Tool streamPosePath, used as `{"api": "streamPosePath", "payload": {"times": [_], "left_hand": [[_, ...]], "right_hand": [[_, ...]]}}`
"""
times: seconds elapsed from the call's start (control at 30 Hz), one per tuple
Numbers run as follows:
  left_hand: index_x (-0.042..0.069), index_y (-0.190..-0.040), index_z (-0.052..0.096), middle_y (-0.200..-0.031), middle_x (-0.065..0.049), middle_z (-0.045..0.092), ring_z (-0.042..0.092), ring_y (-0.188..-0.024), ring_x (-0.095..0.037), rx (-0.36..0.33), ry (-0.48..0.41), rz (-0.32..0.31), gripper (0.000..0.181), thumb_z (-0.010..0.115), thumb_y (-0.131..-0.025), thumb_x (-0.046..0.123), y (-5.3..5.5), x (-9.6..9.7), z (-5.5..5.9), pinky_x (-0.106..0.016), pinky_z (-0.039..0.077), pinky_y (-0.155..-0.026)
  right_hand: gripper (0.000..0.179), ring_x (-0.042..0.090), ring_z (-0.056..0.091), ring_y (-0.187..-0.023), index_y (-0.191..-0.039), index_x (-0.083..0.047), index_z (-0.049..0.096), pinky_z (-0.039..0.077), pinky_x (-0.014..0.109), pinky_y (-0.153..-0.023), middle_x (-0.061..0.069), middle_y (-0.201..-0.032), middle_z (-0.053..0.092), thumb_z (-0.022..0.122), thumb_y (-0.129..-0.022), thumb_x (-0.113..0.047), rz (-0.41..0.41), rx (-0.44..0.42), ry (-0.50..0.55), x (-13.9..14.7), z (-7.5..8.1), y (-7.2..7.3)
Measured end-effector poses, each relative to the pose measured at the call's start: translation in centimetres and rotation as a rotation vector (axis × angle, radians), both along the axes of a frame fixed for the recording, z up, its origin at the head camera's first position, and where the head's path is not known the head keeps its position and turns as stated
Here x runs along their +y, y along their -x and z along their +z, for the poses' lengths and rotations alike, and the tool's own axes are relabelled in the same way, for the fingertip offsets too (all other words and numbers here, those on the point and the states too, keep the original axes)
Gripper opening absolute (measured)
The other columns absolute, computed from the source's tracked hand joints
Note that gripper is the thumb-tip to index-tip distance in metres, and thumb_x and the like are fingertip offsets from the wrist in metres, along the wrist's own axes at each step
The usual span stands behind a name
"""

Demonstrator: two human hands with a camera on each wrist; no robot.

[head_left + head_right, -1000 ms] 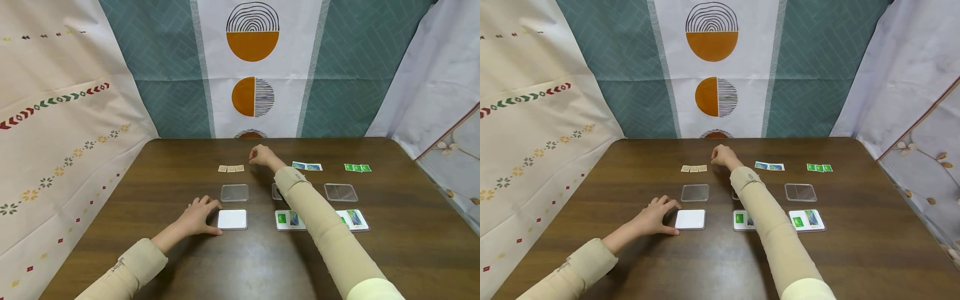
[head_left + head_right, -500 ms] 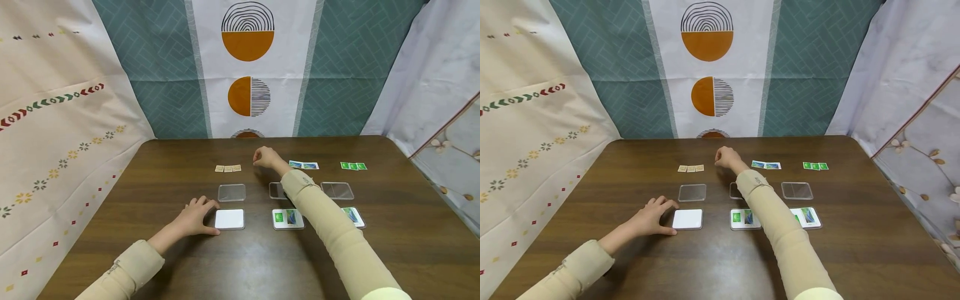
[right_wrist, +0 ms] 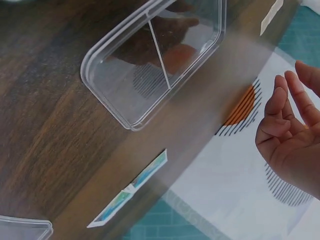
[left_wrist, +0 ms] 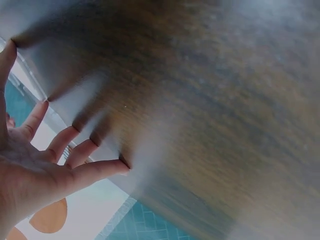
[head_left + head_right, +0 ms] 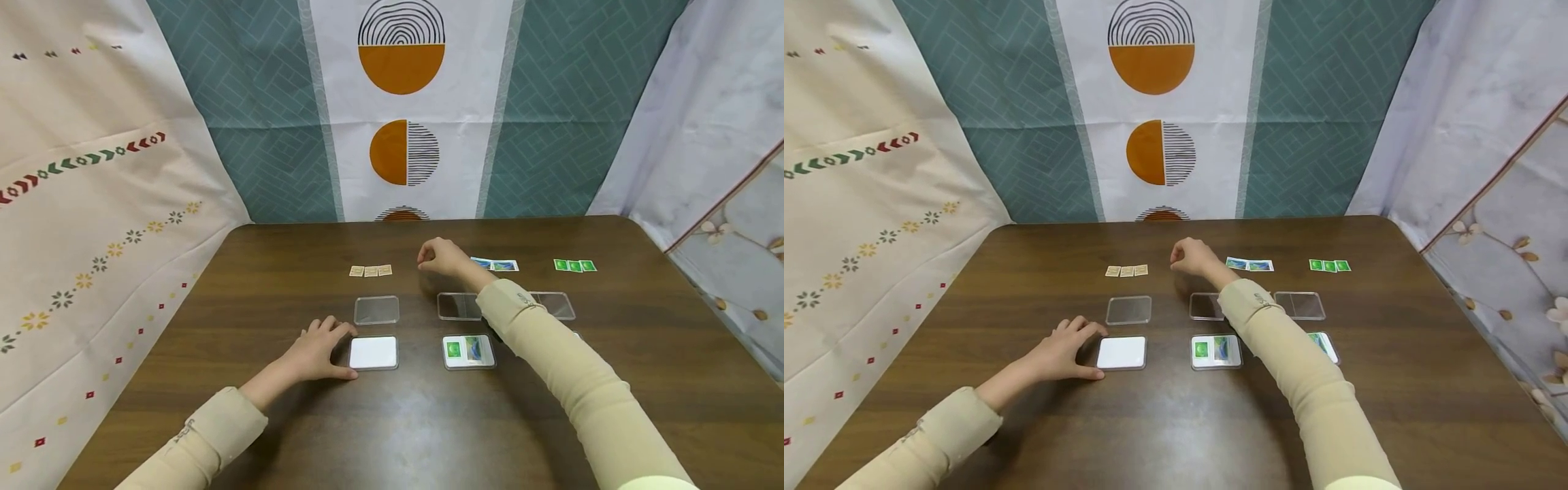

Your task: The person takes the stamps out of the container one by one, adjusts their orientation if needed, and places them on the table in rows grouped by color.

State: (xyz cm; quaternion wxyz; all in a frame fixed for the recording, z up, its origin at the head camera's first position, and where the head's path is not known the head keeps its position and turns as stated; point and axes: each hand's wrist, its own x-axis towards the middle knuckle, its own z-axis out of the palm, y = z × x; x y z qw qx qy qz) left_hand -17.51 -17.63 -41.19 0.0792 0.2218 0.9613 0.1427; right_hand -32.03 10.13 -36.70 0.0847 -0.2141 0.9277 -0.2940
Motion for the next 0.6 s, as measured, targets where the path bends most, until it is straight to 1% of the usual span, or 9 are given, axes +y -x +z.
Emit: {"api": "streamPosePath", "payload": {"times": [0.13,0.2,0.43,0.5,0.6], "left_hand": [[0.017,-0.122,0.054,-0.116,-0.012,0.052,0.048,-0.105,-0.038,0.021,-0.004,-0.015,0.066,0.080,-0.069,0.047,-0.1,0.0,0.0,-0.071,0.037,-0.086],[0.017,-0.123,0.054,-0.117,-0.012,0.052,0.048,-0.105,-0.038,0.023,-0.003,-0.020,0.066,0.079,-0.069,0.047,-0.1,0.0,0.0,-0.071,0.037,-0.086],[0.018,-0.125,0.053,-0.119,-0.010,0.051,0.048,-0.106,-0.037,0.004,0.019,-0.042,0.072,0.080,-0.067,0.050,-0.1,0.0,0.2,-0.071,0.038,-0.087],[0.019,-0.126,0.052,-0.120,-0.010,0.051,0.048,-0.108,-0.037,0.001,0.037,-0.050,0.074,0.080,-0.066,0.051,-0.1,0.0,0.4,-0.070,0.038,-0.087],[0.019,-0.128,0.051,-0.125,-0.011,0.050,0.049,-0.113,-0.038,-0.001,0.074,-0.046,0.077,0.081,-0.065,0.051,-0.1,-0.1,0.9,-0.071,0.036,-0.088]], "right_hand": [[0.008,0.014,0.054,-0.068,-0.089,-0.004,0.064,0.043,0.027,-0.068,0.007,-0.074,0.065,0.066,-0.083,-0.009,0.026,0.024,-0.008,0.2,0.5,-0.5],[0.007,0.013,0.052,-0.066,-0.089,-0.005,0.065,0.041,0.026,-0.066,0.005,-0.072,0.064,0.066,-0.084,-0.010,0.032,0.023,-0.003,0.3,0.6,-0.9],[0.008,0.013,0.053,-0.068,-0.091,-0.004,0.066,0.043,0.026,-0.066,0.008,-0.078,0.066,0.064,-0.085,-0.009,0.060,0.014,0.042,1.2,1.3,-2.1],[0.007,0.013,0.053,-0.067,-0.091,-0.004,0.066,0.043,0.026,-0.065,0.011,-0.080,0.067,0.064,-0.085,-0.008,0.065,0.013,0.059,1.5,1.5,-2.5],[0.006,0.013,0.051,-0.066,-0.090,-0.004,0.066,0.043,0.026,-0.064,0.013,-0.081,0.066,0.064,-0.086,-0.008,0.088,0.019,0.090,1.8,1.6,-2.9]]}}
